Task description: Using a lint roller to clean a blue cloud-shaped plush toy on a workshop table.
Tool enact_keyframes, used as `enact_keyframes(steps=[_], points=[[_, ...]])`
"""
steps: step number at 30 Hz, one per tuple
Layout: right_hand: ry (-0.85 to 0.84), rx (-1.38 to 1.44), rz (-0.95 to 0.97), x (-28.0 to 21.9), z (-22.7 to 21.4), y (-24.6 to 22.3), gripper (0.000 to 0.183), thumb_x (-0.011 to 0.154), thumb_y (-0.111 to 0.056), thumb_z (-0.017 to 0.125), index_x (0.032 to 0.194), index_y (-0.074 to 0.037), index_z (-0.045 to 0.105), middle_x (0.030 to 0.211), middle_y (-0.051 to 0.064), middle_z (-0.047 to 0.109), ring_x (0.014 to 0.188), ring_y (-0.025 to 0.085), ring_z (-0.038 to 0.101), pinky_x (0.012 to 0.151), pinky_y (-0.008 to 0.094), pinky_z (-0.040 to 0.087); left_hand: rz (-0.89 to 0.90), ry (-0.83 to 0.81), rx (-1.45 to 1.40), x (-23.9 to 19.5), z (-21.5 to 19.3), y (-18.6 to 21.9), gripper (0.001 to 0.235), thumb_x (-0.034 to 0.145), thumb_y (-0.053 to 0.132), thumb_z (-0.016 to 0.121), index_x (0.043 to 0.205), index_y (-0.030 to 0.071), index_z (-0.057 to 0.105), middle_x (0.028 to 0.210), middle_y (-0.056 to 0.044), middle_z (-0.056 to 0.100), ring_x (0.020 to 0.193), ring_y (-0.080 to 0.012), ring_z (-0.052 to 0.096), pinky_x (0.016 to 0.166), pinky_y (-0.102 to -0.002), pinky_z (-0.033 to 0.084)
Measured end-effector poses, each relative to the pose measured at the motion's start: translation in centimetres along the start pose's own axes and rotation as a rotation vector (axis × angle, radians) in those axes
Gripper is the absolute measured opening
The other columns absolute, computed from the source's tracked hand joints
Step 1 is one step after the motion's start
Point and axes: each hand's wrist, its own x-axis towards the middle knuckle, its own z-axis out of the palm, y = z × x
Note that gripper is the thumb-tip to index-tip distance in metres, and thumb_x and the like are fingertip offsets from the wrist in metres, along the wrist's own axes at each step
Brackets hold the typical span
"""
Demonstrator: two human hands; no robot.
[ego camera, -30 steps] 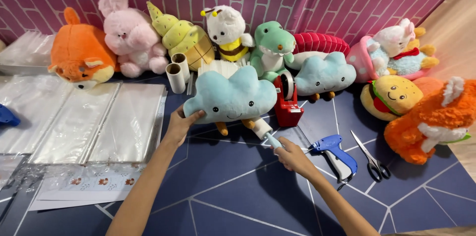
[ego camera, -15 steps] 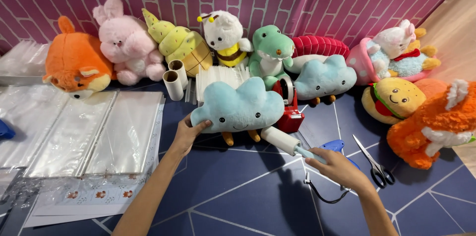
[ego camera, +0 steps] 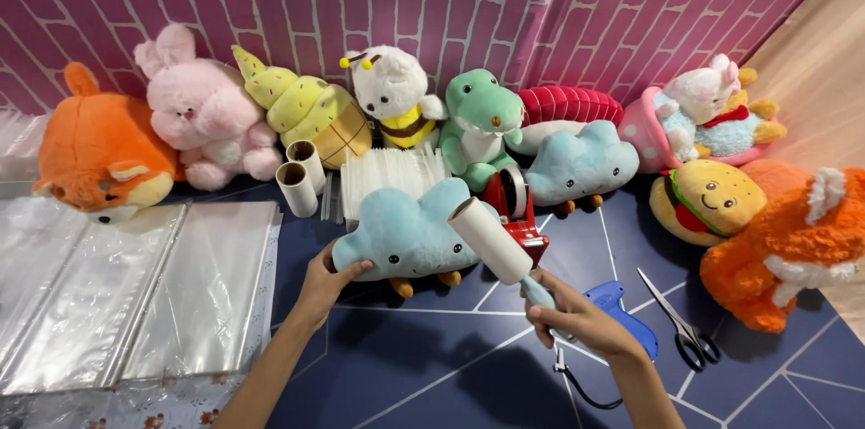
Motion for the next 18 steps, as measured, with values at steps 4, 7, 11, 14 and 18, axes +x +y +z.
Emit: enact_keyframes(steps=[4,7,11,14,18], points=[[-0.007,0.021,-0.008,2.7,2.3,1.5,0.029,0.093,-0.019,0.068,0.113,-0.008,0.05,0.068,0.004,0.05,0.054,0.012,0.053,0.06,0.027,0.047,0.01,-0.028,0.055,0.3,-0.2,-0.2,0.07,0.067,0.029,0.083,0.132,0.01,0.065,0.12,-0.008,0.071,0.112,-0.022,0.066,0.094,-0.034,0.056],[0.142,-0.032,-0.002,4.1,4.1,2.7,0.03,0.094,-0.022,0.064,0.119,-0.008,0.055,0.066,0.001,0.047,0.05,0.009,0.044,0.052,0.024,0.04,-0.006,-0.041,0.044,0.2,-0.5,-0.3,0.07,0.069,0.033,0.08,0.133,0.011,0.064,0.122,-0.007,0.07,0.113,-0.0206,0.065,0.096,-0.033,0.054],[0.287,-0.008,-0.147,5.5,4.7,5.0,0.027,0.099,-0.03,0.056,0.109,-0.005,0.061,0.058,-0.001,0.042,0.043,0.008,0.037,0.042,0.022,0.031,0.036,-0.106,0.062,0.0,-1.0,-0.8,0.064,0.069,0.038,0.081,0.123,0.011,0.06,0.114,-0.008,0.067,0.105,-0.0201,0.064,0.089,-0.033,0.055],[0.414,-0.193,-0.273,5.7,5.3,5.3,0.034,0.101,-0.034,0.051,0.098,-0.003,0.065,0.054,-0.002,0.045,0.039,0.007,0.039,0.042,0.022,0.035,0.034,-0.104,0.125,-0.4,-0.9,-0.7,0.069,0.068,0.045,0.078,0.125,0.013,0.057,0.115,-0.008,0.066,0.106,-0.02,0.064,0.091,-0.034,0.054],[0.589,-0.531,-0.236,6.3,5.0,5.9,0.035,0.1,-0.043,0.051,0.087,-0.011,0.058,0.06,-0.001,0.05,0.053,0.01,0.043,0.053,0.028,0.035,-0.024,-0.04,0.146,-0.8,-0.4,-1.4,0.088,0.063,0.049,0.078,0.14,0.013,0.056,0.129,-0.006,0.068,0.12,-0.021,0.063,0.1,-0.035,0.053]])
